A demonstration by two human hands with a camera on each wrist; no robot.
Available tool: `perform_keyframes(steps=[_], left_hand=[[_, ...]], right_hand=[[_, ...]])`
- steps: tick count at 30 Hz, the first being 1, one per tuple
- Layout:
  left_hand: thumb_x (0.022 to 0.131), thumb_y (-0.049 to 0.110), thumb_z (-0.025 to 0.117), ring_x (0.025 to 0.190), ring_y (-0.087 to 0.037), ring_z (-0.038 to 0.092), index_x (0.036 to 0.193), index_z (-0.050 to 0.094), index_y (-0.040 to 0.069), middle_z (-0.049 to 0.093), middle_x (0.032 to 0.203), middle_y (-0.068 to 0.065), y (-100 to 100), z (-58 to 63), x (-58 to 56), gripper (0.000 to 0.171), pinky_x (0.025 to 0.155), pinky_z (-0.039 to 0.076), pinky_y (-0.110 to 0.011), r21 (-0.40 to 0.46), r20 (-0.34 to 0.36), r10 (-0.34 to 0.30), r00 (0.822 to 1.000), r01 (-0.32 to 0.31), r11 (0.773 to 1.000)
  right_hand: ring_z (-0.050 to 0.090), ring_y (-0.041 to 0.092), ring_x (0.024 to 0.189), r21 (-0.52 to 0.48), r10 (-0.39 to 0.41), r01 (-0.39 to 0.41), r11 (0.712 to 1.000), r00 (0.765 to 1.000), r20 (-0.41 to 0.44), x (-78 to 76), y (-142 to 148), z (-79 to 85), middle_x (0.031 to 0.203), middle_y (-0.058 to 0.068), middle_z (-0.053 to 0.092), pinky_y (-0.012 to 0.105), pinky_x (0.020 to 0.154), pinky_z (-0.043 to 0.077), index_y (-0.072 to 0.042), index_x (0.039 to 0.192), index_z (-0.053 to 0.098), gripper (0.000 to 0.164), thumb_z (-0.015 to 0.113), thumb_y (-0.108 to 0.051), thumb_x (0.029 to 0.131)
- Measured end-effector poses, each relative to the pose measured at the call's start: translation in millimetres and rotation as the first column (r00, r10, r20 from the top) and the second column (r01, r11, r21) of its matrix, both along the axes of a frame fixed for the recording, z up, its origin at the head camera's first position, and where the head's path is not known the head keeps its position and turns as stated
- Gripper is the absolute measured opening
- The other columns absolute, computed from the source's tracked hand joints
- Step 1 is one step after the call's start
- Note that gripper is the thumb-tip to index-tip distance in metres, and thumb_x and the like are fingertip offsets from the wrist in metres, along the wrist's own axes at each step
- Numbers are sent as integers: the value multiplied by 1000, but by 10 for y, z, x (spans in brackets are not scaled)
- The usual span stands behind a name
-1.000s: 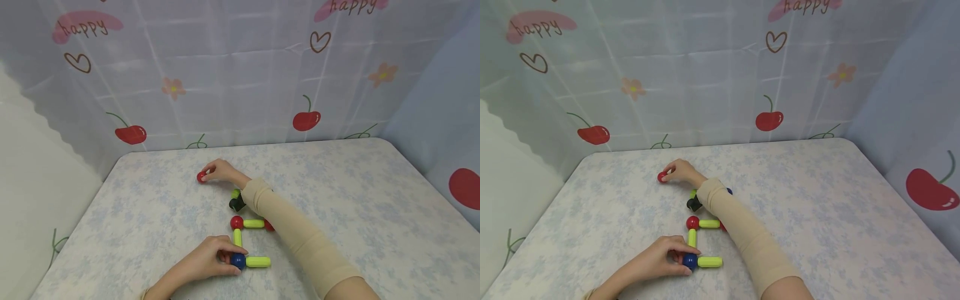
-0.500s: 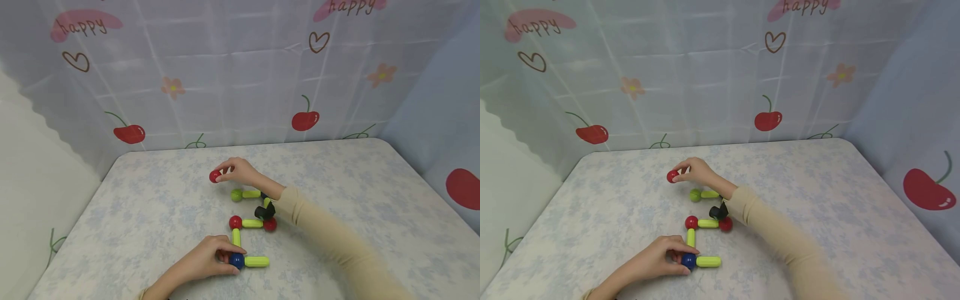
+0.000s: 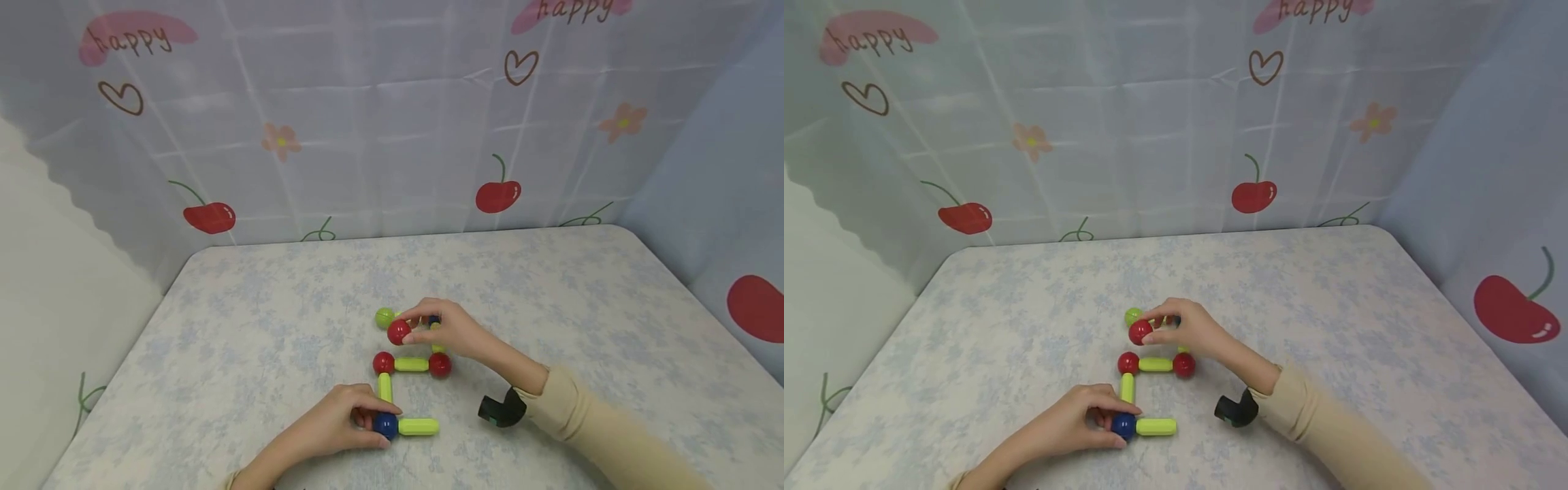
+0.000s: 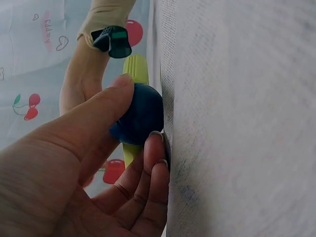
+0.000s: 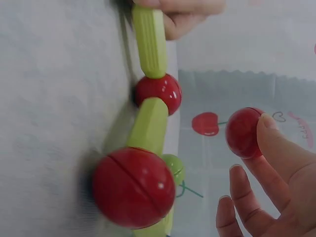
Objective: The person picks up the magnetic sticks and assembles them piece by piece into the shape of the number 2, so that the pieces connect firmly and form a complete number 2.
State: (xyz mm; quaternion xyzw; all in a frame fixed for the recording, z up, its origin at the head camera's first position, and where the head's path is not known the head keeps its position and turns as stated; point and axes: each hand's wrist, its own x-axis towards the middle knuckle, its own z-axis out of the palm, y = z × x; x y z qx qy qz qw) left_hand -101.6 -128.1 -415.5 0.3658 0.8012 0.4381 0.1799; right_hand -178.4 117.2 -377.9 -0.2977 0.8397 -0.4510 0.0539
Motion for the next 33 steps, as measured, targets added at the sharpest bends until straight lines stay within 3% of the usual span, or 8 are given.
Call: perform_keyframes(steps=[8,16,22,33], left_hand=[[79,29,76,68,-3,52,111,70,18,55,80,12,2,-6,-5,35,61,48,-22,-17,17,10,1000,-10,1000],[78,28,77,67,-3,52,110,71,18,55,79,11,12,3,-6,35,60,48,-22,-31,34,27,999,-26,999],[78,28,77,68,-4,52,111,71,18,55,79,11,11,9,-13,35,60,48,-22,-33,46,26,999,-24,999],[78,30,77,68,-4,52,111,71,18,55,79,11,16,20,-3,35,61,48,-23,-28,45,27,999,-26,999]], right_hand=[[51,21,80,34,-40,38,999,996,75,410,293,-159,88,-7,59,28,62,37,-15,109,71,31,75,-26,80],[49,20,78,-14,-6,9,1000,986,167,708,523,-308,92,-7,61,27,61,38,-14,110,70,34,75,-28,79],[56,15,87,-60,46,-35,998,980,194,838,621,-429,96,-6,64,28,74,46,-12,111,70,34,73,-29,81],[52,14,89,-12,27,-26,1000,991,132,927,616,-510,96,-11,62,28,72,45,-18,108,71,37,75,-37,77]])
